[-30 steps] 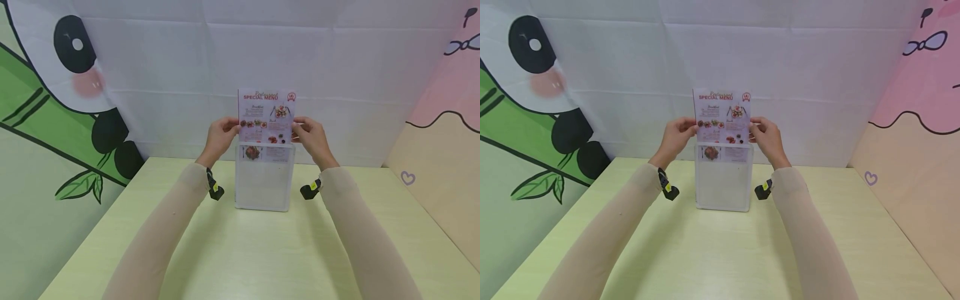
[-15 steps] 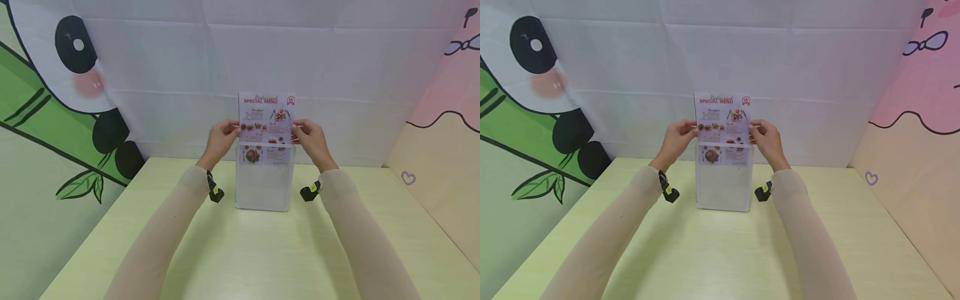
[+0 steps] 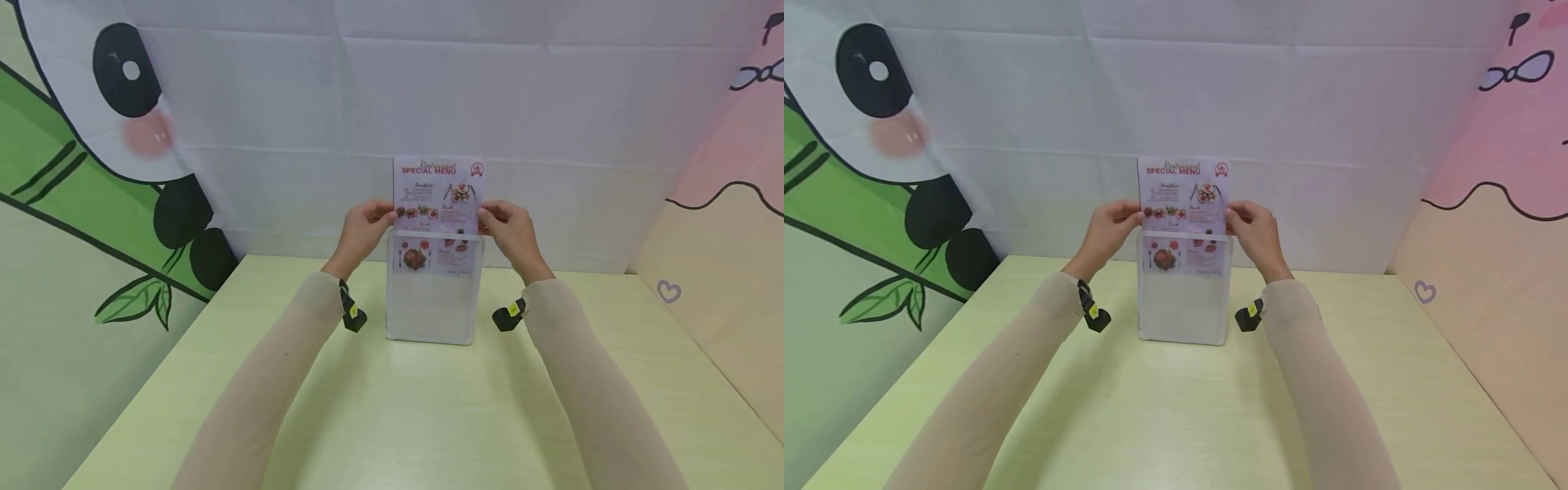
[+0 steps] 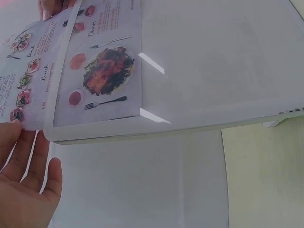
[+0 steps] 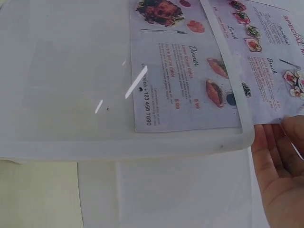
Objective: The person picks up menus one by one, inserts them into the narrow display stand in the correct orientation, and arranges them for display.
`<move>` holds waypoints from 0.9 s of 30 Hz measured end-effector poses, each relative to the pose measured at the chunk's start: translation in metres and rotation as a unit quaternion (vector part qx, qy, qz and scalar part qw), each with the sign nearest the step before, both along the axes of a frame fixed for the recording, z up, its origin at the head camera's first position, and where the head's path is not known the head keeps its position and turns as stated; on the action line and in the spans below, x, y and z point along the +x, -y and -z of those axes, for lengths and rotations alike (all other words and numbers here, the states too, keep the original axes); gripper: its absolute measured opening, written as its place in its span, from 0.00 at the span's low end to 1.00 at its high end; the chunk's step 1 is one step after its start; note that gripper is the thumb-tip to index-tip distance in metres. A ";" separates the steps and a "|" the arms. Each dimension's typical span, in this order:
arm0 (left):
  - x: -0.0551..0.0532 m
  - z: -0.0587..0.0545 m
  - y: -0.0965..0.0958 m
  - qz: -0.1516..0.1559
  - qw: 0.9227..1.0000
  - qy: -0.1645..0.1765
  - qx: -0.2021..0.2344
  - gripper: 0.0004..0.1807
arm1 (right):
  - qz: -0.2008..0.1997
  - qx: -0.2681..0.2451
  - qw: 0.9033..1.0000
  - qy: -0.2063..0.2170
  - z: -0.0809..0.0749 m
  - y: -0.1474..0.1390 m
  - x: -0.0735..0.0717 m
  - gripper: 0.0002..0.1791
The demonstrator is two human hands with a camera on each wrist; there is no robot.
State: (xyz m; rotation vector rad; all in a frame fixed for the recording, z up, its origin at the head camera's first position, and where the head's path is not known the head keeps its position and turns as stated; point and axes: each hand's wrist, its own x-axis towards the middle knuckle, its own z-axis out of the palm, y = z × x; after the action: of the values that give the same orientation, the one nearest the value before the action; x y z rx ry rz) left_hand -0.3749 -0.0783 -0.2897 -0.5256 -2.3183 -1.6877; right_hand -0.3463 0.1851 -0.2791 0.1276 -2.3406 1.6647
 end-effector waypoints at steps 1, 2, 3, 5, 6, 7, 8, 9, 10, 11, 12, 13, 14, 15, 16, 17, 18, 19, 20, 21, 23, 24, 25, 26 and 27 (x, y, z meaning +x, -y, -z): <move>0.000 0.000 0.000 -0.001 1.000 0.001 -0.003 0.14 | -0.001 -0.001 1.000 -0.001 0.000 0.000 0.000 0.18; -0.001 0.001 0.000 -0.004 1.000 0.000 -0.006 0.14 | -0.002 0.001 1.000 -0.002 0.000 -0.001 0.001 0.18; -0.001 0.001 0.000 -0.007 1.000 0.001 -0.010 0.14 | -0.002 0.001 1.000 -0.003 0.000 -0.001 0.001 0.18; -0.002 0.002 0.000 -0.012 1.000 0.002 -0.017 0.14 | -0.003 0.005 1.000 -0.006 0.000 -0.001 0.002 0.17; -0.002 0.003 0.000 -0.014 1.000 0.001 -0.020 0.14 | -0.004 0.007 1.000 -0.008 0.000 -0.001 0.002 0.17; -0.002 0.003 0.000 -0.017 1.000 0.001 -0.024 0.13 | -0.005 0.007 1.000 -0.011 0.001 -0.001 0.002 0.17; -0.003 0.003 0.000 -0.019 0.999 -0.001 -0.026 0.13 | -0.007 0.009 1.000 -0.013 0.001 -0.001 0.002 0.17; -0.002 0.004 0.001 -0.019 0.999 -0.002 -0.029 0.14 | -0.008 0.008 1.000 -0.014 0.001 -0.001 0.003 0.16; -0.003 0.004 0.001 -0.019 0.999 -0.005 -0.031 0.13 | -0.009 0.008 1.000 -0.016 0.001 -0.001 0.003 0.17; -0.002 0.004 0.001 -0.020 0.999 -0.008 -0.033 0.13 | -0.010 0.009 1.000 -0.016 0.001 -0.001 0.003 0.17; -0.002 0.004 0.001 -0.020 0.999 -0.008 -0.035 0.13 | -0.011 0.010 1.000 -0.015 0.001 -0.002 0.003 0.17; -0.002 0.004 0.001 -0.020 0.999 -0.009 -0.037 0.13 | -0.011 0.012 1.000 -0.013 0.001 -0.002 0.003 0.17; -0.002 0.004 0.001 -0.020 0.999 -0.009 -0.038 0.13 | -0.011 0.014 1.000 -0.011 0.001 -0.002 0.004 0.16; -0.002 0.005 0.001 -0.019 0.999 -0.009 -0.038 0.13 | -0.011 0.015 1.000 -0.009 0.001 -0.003 0.004 0.17; -0.002 0.005 0.001 -0.018 0.999 -0.008 -0.038 0.13 | -0.011 0.018 1.000 -0.007 0.001 -0.003 0.004 0.17; -0.002 0.005 0.001 -0.018 0.999 -0.005 -0.038 0.13 | -0.010 0.018 1.000 -0.005 0.001 -0.003 0.004 0.17; -0.002 0.006 0.001 -0.017 0.999 -0.004 -0.038 0.13 | -0.009 0.018 1.000 -0.002 0.002 -0.004 0.004 0.16; -0.001 0.006 0.001 -0.017 0.999 -0.005 -0.038 0.13 | -0.008 0.021 1.000 -0.001 0.002 -0.004 0.004 0.16; -0.001 0.007 0.001 -0.017 0.999 -0.004 -0.039 0.13 | -0.008 0.024 1.000 -0.001 0.003 -0.004 0.004 0.17; -0.001 0.008 0.001 -0.017 0.999 -0.005 -0.040 0.12 | -0.007 0.025 1.000 0.000 0.003 -0.004 0.004 0.17; -0.001 0.009 0.000 -0.017 0.999 -0.007 -0.042 0.12 | -0.005 0.027 1.000 0.001 0.004 -0.005 0.005 0.16; -0.001 0.009 0.000 -0.017 0.999 -0.008 -0.043 0.12 | -0.004 0.028 1.000 0.001 0.005 -0.005 0.005 0.16; -0.002 0.010 0.000 -0.018 0.999 -0.009 -0.044 0.12 | -0.004 0.029 1.000 0.001 0.005 -0.005 0.005 0.16; -0.002 0.011 0.000 -0.018 0.999 -0.008 -0.046 0.12 | -0.004 0.029 1.000 0.002 0.006 -0.005 0.006 0.15; -0.002 0.011 0.000 -0.018 0.999 -0.008 -0.047 0.12 | -0.002 0.028 1.000 0.002 0.006 -0.005 0.006 0.15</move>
State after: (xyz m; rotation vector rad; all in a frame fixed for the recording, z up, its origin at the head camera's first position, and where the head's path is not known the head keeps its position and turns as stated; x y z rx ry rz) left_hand -0.3767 -0.0785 -0.3010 -0.5101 -2.3903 -1.5601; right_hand -0.3405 0.1899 -0.2851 0.1402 -2.3932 1.6025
